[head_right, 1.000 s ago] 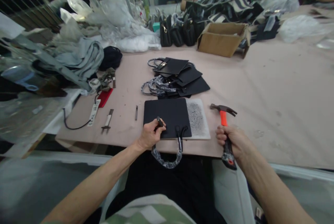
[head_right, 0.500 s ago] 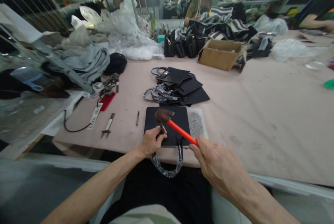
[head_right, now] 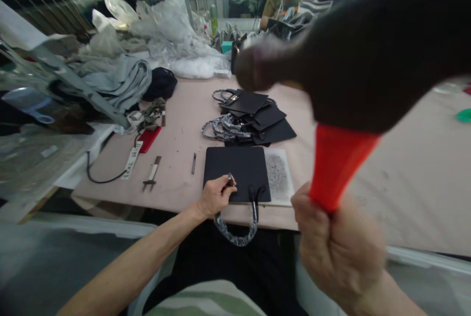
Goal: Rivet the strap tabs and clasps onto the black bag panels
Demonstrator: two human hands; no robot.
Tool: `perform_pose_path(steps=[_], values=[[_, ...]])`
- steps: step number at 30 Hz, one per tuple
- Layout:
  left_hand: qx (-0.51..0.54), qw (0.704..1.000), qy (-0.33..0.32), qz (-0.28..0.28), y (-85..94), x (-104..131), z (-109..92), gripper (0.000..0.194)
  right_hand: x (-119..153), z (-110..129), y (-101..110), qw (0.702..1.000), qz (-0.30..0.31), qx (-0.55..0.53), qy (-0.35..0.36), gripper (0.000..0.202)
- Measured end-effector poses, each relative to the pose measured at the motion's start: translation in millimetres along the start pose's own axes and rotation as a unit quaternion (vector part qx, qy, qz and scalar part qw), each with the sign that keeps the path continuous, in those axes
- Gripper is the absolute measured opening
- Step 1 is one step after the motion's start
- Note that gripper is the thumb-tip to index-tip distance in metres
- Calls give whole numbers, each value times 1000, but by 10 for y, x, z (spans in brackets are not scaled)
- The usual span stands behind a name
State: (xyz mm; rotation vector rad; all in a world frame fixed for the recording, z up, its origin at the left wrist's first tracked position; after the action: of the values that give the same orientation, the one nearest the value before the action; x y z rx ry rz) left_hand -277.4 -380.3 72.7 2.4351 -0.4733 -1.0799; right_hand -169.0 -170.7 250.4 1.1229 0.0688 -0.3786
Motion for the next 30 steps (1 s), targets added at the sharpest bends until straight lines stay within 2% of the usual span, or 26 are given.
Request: perform_pose_path(steps=[1, 2, 4, 5, 7, 9, 12, 13, 15, 18, 21, 23, 25, 27, 28, 30], values=[[2, 1000, 1, 0, 2, 3, 2, 10, 31, -19, -70, 1000, 19, 9, 18, 41], [3, 1000, 4, -1, 2, 7, 5, 9, 62, -57, -168, 997, 65, 19, 37, 41], [7, 1000, 9, -3, -1, 17, 13, 8, 101, -205, -330, 988, 148, 34, 33, 41], [8, 1000, 11, -3, -4, 22, 16, 7, 101, -299, -372, 985, 168, 32, 15, 40], [10, 1000, 13, -5, -7, 26, 19, 7, 65, -490, -399, 985, 171, 7, -32, 41], [16, 1000, 16, -4, -3, 23, 16, 6, 14, -703, -444, 977, 179, -35, -111, 42], [45, 999, 29, 5, 23, 2, 13, 13, -11, -1100, -656, 929, 220, -97, -283, 41], [61, 997, 38, 12, 35, -9, 15, 17, -13, -1234, -740, 915, 222, -102, -321, 40], [92, 994, 57, 27, 65, -36, 18, 20, -39, -1468, -885, 914, 206, -74, -341, 38], [110, 990, 72, 47, 105, -81, 16, 12, -130, -1686, -1003, 941, 147, 7, -304, 33], [93, 992, 59, 53, 122, -104, 0, 10, -241, -1625, -1054, 969, 62, 36, -235, 31], [73, 995, 37, 55, 114, -91, -17, 10, -287, -1405, -1124, 988, 23, 17, -151, 36], [52, 997, 11, 52, 100, -62, -33, 11, -283, -1095, -1261, 998, 28, -30, -39, 39], [34, 998, -7, 46, 87, -31, -40, 12, -229, -792, -1434, 994, 56, -62, 67, 40], [27, 999, -7, 40, 84, -20, -38, 12, -197, -680, -1519, 991, 68, -62, 95, 41], [18, 999, 17, 26, 91, -11, -19, 11, -146, -554, -1660, 991, 81, -41, 99, 43]])
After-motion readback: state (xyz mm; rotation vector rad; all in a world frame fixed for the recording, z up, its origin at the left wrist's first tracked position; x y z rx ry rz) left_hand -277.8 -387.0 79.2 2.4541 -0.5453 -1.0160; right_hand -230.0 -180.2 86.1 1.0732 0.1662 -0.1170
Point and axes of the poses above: each hand's wrist, its own x-axis away from the middle knuckle, its own y-axis out of the back of the hand, z = x × y, the point moved 4 cm from there along -x, towards the middle knuckle, and after that the axes turned 13 degrees about -y, right-handed, at the moved point
